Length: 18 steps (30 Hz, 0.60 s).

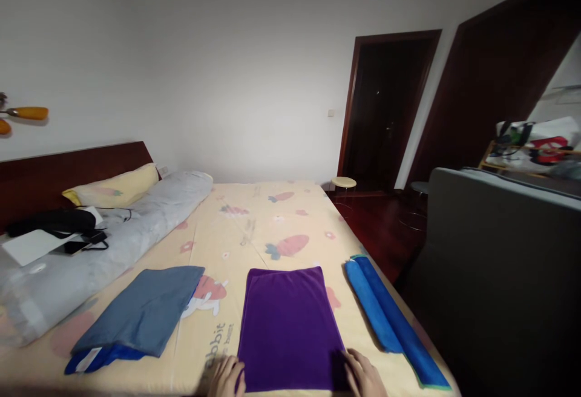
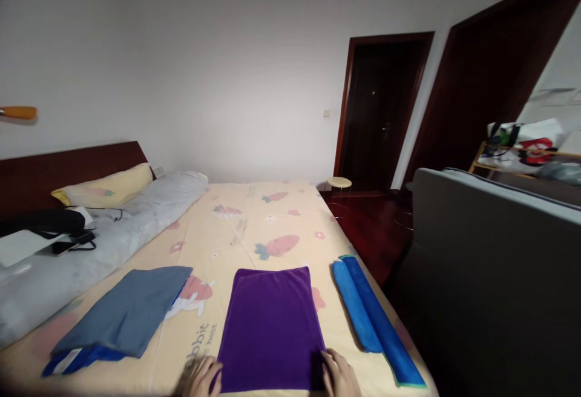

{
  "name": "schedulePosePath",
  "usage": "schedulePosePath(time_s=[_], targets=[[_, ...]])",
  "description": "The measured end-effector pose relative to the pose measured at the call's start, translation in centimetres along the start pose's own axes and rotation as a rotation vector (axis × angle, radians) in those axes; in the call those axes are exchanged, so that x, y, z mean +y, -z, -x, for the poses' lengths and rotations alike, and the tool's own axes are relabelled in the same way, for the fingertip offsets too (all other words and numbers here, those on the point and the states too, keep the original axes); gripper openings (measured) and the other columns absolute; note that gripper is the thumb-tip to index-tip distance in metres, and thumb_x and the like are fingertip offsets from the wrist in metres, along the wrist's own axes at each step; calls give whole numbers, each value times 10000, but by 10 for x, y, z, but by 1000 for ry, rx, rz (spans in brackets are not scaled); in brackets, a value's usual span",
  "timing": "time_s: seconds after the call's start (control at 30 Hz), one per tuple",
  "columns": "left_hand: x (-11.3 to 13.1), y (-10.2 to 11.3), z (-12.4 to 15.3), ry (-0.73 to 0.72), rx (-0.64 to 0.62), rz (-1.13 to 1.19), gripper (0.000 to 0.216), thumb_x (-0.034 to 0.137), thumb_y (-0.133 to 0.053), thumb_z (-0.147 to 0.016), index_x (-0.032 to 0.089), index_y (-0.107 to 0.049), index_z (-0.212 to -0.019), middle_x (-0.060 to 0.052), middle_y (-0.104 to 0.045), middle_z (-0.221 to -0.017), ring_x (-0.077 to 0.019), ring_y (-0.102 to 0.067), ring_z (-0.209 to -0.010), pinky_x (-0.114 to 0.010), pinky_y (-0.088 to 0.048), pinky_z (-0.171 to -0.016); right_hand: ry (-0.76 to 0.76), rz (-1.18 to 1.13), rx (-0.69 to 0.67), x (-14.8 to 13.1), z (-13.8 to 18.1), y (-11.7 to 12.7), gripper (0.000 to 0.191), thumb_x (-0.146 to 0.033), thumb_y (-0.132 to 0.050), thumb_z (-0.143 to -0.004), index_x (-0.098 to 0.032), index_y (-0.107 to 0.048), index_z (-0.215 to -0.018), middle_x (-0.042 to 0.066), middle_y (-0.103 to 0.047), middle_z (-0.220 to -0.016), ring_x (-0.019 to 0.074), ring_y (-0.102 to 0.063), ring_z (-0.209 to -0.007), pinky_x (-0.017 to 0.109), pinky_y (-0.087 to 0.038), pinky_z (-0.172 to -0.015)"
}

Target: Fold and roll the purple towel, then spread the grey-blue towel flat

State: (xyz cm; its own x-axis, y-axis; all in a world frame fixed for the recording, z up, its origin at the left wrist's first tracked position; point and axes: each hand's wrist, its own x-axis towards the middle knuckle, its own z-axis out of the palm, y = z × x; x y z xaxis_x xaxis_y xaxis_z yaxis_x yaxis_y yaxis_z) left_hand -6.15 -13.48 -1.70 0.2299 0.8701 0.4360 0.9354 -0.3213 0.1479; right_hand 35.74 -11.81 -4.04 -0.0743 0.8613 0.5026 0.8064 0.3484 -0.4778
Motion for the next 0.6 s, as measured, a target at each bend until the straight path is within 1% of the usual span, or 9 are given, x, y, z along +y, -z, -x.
schedulePosePath(time_s=[0.07, 0.17, 0.23, 0.27, 0.33, 0.4, 0.47, 0.53, 0.6], targets=[[31, -15, -21, 19, -32, 54, 406, 143, -436, -797, 258, -663, -1114, -51, -732, -1102, -198, -674, -1005, -324, -565, -858, 49, -9, -31, -30, -13, -26, 372, -266, -472, -854, -278, -633, -1189, 36, -684, -1196, 216, -653, -1063, 297, -546, -909], [80, -47, -46, 28, -217, 137, 636, 67, -376, -725, 229, -527, -1322, -37, -570, -1388, -198, -527, -1273, -358, -470, -1064, 72, -27, -241, -77, -25, -70, 551, -143, -432, -791, -286, -532, -1313, 16, -537, -1393, 222, -522, -1259, 355, -464, -1044], [101, -69, -51, 42, -322, 167, 685, 78, -364, -735, 224, -411, -1403, -23, -450, -1474, -193, -439, -1349, -374, -415, -1121, 31, -13, -357, -96, -27, -95, 633, -118, -438, -748, -276, -477, -1360, 23, -452, -1446, 231, -452, -1318, 381, -434, -1073], [105, -78, -50, 48, -353, 169, 674, 99, -362, -762, 238, -363, -1422, -13, -410, -1492, -194, -414, -1365, -389, -398, -1133, 22, -2, -390, -99, -25, -103, 645, -116, -443, -741, -270, -466, -1367, 27, -435, -1451, 233, -438, -1327, 383, -429, -1077], [99, -91, -41, 39, -366, 146, 623, 171, -361, -832, 295, -288, -1438, 13, -367, -1506, -202, -397, -1376, -419, -378, -1139, 59, 21, -400, -92, -19, -110, 613, -136, -458, -765, -266, -468, -1363, 29, -440, -1437, 232, -447, -1317, 372, -432, -1073], [79, -94, -27, 11, -320, 92, 582, 253, -363, -885, 347, -217, -1441, 33, -353, -1510, -208, -407, -1370, -430, -371, -1127, 130, 59, -342, -69, -9, -104, 523, -200, -458, -834, -278, -481, -1351, 19, -471, -1413, 225, -478, -1292, 356, -445, -1057], [52, -91, -10, 15, -240, 20, 573, 306, -368, -908, 362, -165, -1441, 30, -362, -1506, -209, -433, -1352, -419, -385, -1095, 145, 120, -242, -40, 4, -89, 464, -290, -452, -888, -296, -476, -1351, 11, -492, -1398, 224, -504, -1270, 349, -462, -1032], [24, -84, 6, 44, -160, -43, 573, 320, -384, -910, 367, -161, -1436, 27, -396, -1489, -203, -467, -1326, -398, -405, -1061, 115, 171, -163, -11, 17, -72, 451, -356, -460, -901, -318, -470, -1350, 0, -508, -1390, 227, -525, -1250, 350, -482, -1006], [1, -77, 20, 49, -129, -69, 576, 312, -404, -902, 384, -180, -1428, 38, -432, -1467, -188, -497, -1299, -373, -417, -1043, 89, 192, -140, 11, 28, -57, 451, -383, -474, -893, -340, -474, -1342, -9, -525, -1380, 226, -541, -1233, 356, -499, -985]])
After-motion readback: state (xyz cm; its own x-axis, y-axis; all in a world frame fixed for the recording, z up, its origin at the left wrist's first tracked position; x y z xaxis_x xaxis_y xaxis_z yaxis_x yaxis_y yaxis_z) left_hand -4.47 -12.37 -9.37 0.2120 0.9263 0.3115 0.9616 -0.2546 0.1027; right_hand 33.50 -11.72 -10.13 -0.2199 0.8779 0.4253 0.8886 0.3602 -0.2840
